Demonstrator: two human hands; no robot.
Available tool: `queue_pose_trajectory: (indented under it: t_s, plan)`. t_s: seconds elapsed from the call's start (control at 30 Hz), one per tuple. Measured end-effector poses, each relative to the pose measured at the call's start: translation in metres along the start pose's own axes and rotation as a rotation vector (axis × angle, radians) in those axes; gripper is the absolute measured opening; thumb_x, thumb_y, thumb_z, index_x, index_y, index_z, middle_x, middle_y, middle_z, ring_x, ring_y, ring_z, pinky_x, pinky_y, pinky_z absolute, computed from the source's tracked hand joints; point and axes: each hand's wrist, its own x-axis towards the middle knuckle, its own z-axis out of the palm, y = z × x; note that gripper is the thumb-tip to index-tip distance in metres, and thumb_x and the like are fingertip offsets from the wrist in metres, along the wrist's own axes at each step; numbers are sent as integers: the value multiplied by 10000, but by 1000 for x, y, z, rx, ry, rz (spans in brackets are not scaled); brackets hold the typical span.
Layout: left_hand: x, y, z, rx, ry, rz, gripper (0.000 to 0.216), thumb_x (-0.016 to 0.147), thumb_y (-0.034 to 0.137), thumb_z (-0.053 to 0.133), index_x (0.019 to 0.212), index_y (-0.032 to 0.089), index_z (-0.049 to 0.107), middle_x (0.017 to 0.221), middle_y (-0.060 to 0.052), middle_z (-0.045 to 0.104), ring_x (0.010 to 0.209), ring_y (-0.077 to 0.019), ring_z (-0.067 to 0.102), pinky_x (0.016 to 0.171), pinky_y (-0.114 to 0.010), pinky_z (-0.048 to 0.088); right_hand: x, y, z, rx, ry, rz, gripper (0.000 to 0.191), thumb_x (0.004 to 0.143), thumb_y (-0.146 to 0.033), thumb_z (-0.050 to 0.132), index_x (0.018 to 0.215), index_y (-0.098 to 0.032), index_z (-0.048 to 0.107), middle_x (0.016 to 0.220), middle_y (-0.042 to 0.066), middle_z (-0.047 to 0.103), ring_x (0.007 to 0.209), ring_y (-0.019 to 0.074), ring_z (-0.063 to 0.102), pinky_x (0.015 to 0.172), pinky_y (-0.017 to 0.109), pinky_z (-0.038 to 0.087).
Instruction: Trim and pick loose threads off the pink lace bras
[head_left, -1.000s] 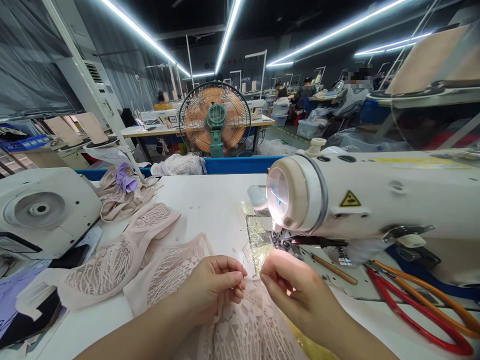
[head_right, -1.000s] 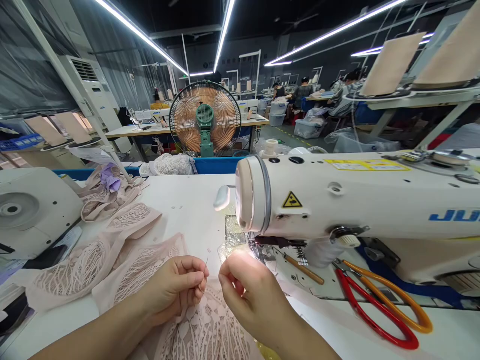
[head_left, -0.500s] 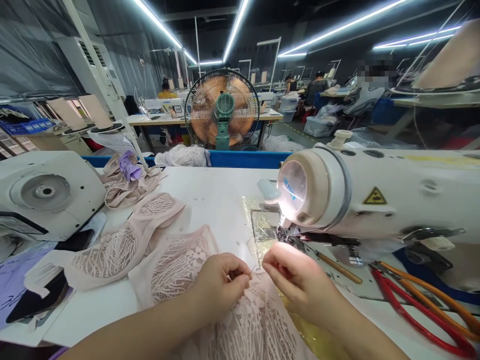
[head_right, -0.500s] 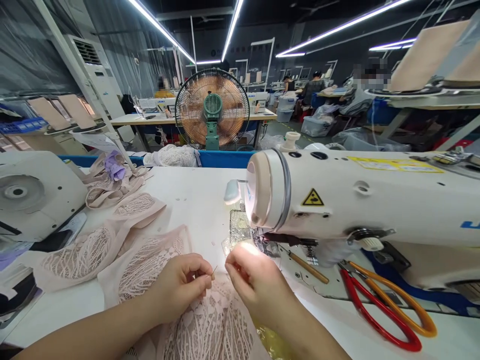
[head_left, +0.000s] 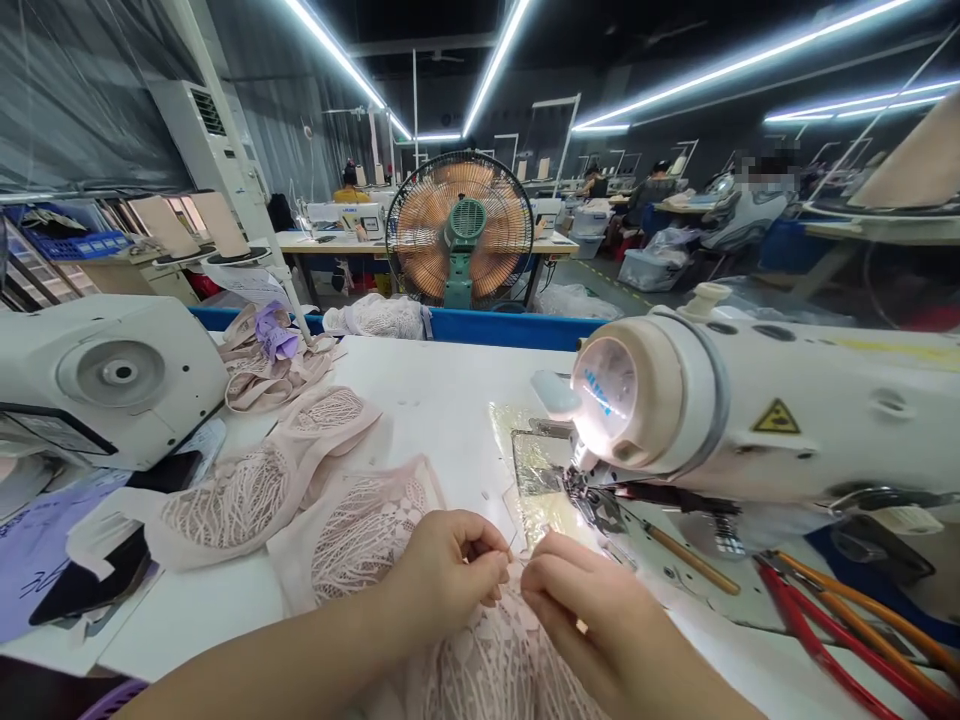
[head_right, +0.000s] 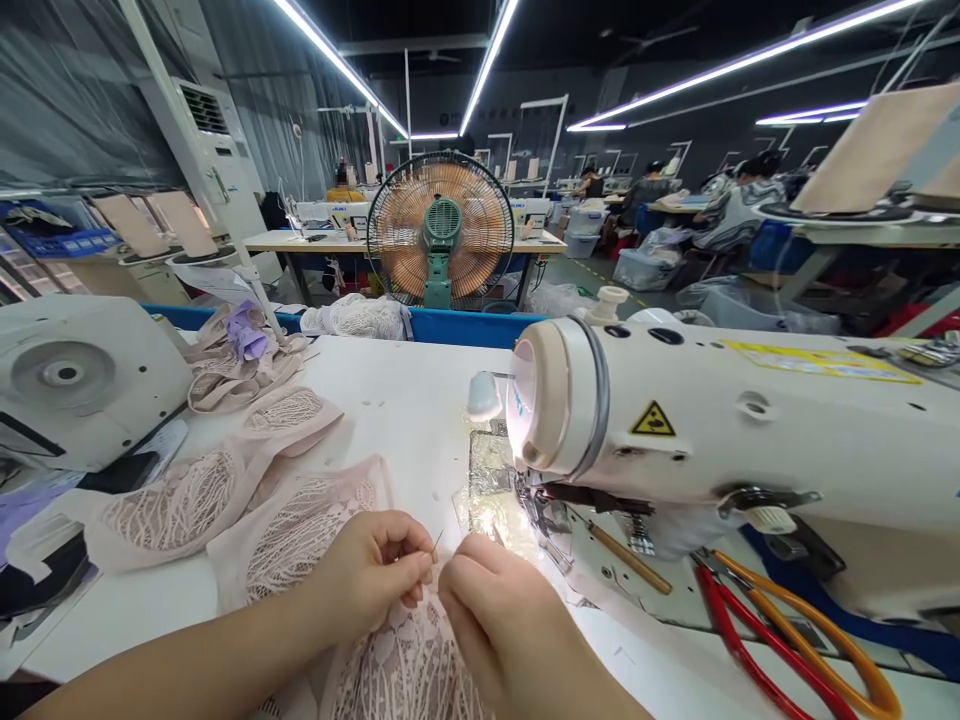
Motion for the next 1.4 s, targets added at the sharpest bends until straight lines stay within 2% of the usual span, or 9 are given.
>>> queue_pose_trajectory:
  t_s: [0.1,0.37,0.53,0.63,0.73,0.9,1.13,1.3,1.4]
  plan:
    - [1,3,0,-116,-10,-36,63,629,192,554,633,130,557,509,31,513,462,-82,501,481,-215,432,0,-5,10,-75,36,-72,234,864,-109,277,714,-188,439,675,21,459,571,135,446,501,236,340]
    - [1,7,-2,-222,-13,-83,110,608,223,598,619,120,561,522,20,538,455,-77,498,470,-218,424,2,0,12,-147,17,-36,244,843,-94,288,668,-184,433,662,24,463,557,136,438,490,242,335]
    - [0,5,0,-138,-24,-57,116,598,231,587,641,126,562,492,32,506,454,-90,498,486,-239,427,3,7,-7,176,-129,143,130,827,-165,429,770,-193,542,817,29,544,556,108,477,497,230,378]
    - [-2,7,3,-80,-22,-39,114,594,230,562,647,129,556,508,30,499,444,-92,491,476,-242,408,5,10,-12,388,-19,266,166,839,-271,447,836,-185,589,942,63,549,606,123,506,503,246,389]
    - [-4,9,5,-33,-33,-20,86,602,215,535,626,133,543,519,26,493,456,-95,491,483,-241,400,8,9,-7,506,84,307,172,819,-295,474,777,-169,583,819,50,548,687,161,511,534,261,380]
    - [-5,10,4,38,-76,31,77,632,213,522,630,137,537,535,11,507,484,-106,500,498,-240,401,11,2,3,553,159,288,190,803,-268,479,642,-170,508,662,4,469,608,139,450,552,270,359]
    - [-6,8,-1,192,-66,195,129,701,216,510,593,147,518,533,-4,516,497,-104,469,490,-221,368,12,-1,4,625,219,178,208,827,-273,487,641,-179,499,670,4,471,627,143,461,574,272,388]
    - [-7,8,-9,564,16,543,141,738,132,481,611,159,536,598,-15,535,574,-109,476,556,-220,364,3,-9,-12,722,498,109,109,897,-280,441,811,-241,495,916,23,564,768,150,530,586,255,433]
    - [-7,9,-16,767,63,707,172,769,112,441,640,161,544,602,-23,550,573,-111,487,540,-216,347,-25,-18,-28,730,558,75,117,949,-314,317,930,-294,431,797,13,594,693,160,570,511,257,458]
